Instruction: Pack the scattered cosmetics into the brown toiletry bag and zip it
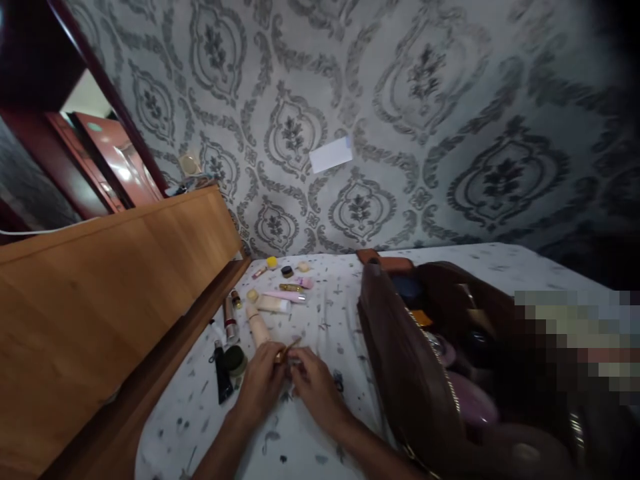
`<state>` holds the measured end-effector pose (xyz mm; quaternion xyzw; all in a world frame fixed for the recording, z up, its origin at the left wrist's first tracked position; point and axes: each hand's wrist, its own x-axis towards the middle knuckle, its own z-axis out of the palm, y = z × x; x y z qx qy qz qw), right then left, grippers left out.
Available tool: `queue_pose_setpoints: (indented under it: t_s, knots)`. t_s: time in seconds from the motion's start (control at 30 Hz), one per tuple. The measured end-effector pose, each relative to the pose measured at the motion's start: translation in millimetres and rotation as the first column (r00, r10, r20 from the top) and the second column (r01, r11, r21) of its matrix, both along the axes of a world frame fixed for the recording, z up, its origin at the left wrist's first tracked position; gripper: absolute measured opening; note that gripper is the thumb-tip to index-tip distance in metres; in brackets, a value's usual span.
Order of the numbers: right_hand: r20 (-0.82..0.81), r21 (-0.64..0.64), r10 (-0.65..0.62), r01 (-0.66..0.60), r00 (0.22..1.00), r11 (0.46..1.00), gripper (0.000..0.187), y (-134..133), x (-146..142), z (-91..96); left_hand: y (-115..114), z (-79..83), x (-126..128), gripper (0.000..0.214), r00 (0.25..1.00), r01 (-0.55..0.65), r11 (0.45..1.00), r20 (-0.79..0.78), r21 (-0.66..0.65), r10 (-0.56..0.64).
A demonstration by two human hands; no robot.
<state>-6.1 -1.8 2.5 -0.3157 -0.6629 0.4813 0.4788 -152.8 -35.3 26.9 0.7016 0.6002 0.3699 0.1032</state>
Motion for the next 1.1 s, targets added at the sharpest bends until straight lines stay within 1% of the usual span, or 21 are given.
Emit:
queue_pose_setpoints:
  t_s: [0.07, 0.17, 0.3, 0.43, 0.5, 0.57, 0.63, 0.7, 0.73, 0.8, 0.9, 1.03, 1.1]
  knots:
    - [0.017, 0.009, 0.006, -0.006, 1.0, 1.0, 0.026, 0.1, 1.0, -0.1, -1.7, -1.0, 1.6, 0.025, 0.999, 0.021, 1.0, -0.039, -0.016, -0.021]
    - [0.051, 0.026, 0.006, -0.007, 0.999, 1.0, 0.026, -0.4, 2.2, 1.7, -2.2, -0.9, 2.4, 0.026, 0.998, 0.011, 1.0, -0.058, -0.028, -0.012]
    - [0.074, 0.052, -0.025, 0.021, 0.997, 0.998, 0.026, 0.4, 2.1, 3.6, -3.3, 1.6, 3.2, 0.023, 0.996, 0.032, 0.999, -0.081, -0.035, -0.034]
    - [0.083, 0.098, -0.033, 0.025, 0.996, 0.995, 0.026, 2.6, 1.0, 0.5, -7.2, 0.5, 6.2, 0.023, 0.994, 0.039, 0.999, -0.102, -0.021, -0.041]
    - [0.081, 0.134, -0.045, 0.033, 0.996, 0.99, 0.027, 3.5, 0.3, -2.6, -8.3, -2.3, 7.8, 0.026, 0.99, 0.019, 1.0, -0.142, 0.001, -0.019]
    - [0.079, 0.173, -0.066, 0.052, 0.995, 0.984, 0.027, 3.9, -0.5, -5.8, -8.2, -5.4, 9.2, 0.029, 0.973, -0.015, 0.999, -0.232, 0.029, 0.021]
    - [0.08, 0.208, -0.102, 0.083, 0.992, 0.975, 0.026, 3.8, -1.4, -8.2, -7.1, -7.3, 10.1, 0.031, 0.931, -0.065, 0.996, -0.354, 0.065, 0.084]
    - [0.093, 0.237, -0.137, 0.112, 0.986, 0.965, 0.024, 3.1, -2.1, -9.6, -5.9, -7.4, 10.6, 0.029, 0.874, -0.134, 0.985, -0.455, 0.107, 0.168]
    - [0.101, 0.251, -0.146, 0.117, 0.984, 0.961, 0.024, 2.7, -2.3, -9.9, -5.4, -6.7, 10.6, 0.027, 0.849, -0.166, 0.978, -0.487, 0.123, 0.205]
    - [0.12, 0.276, -0.139, 0.102, 0.983, 0.956, 0.024, 2.0, -2.3, -10.1, -4.7, -4.6, 10.6, 0.022, 0.824, -0.191, 0.973, -0.518, 0.127, 0.229]
    - [0.134, 0.305, -0.116, 0.07, 0.984, 0.95, 0.026, 1.5, -1.9, -11.4, -4.7, -3.0, 10.7, 0.019, 0.841, -0.175, 0.981, -0.506, 0.084, 0.193]
    - [0.114, 0.348, -0.143, 0.095, 0.983, 0.933, 0.028, 2.8, -2.8, -17.5, -8.6, -3.8, 13.5, 0.031, 0.865, -0.136, 0.991, -0.485, 0.018, 0.127]
    - [0.088, 0.368, -0.169, 0.126, 0.982, 0.921, 0.028, 3.5, -3.9, -20.3, -11.5, 1.5, 14.0, 0.041, 0.871, -0.097, 0.995, -0.485, -0.026, 0.072]
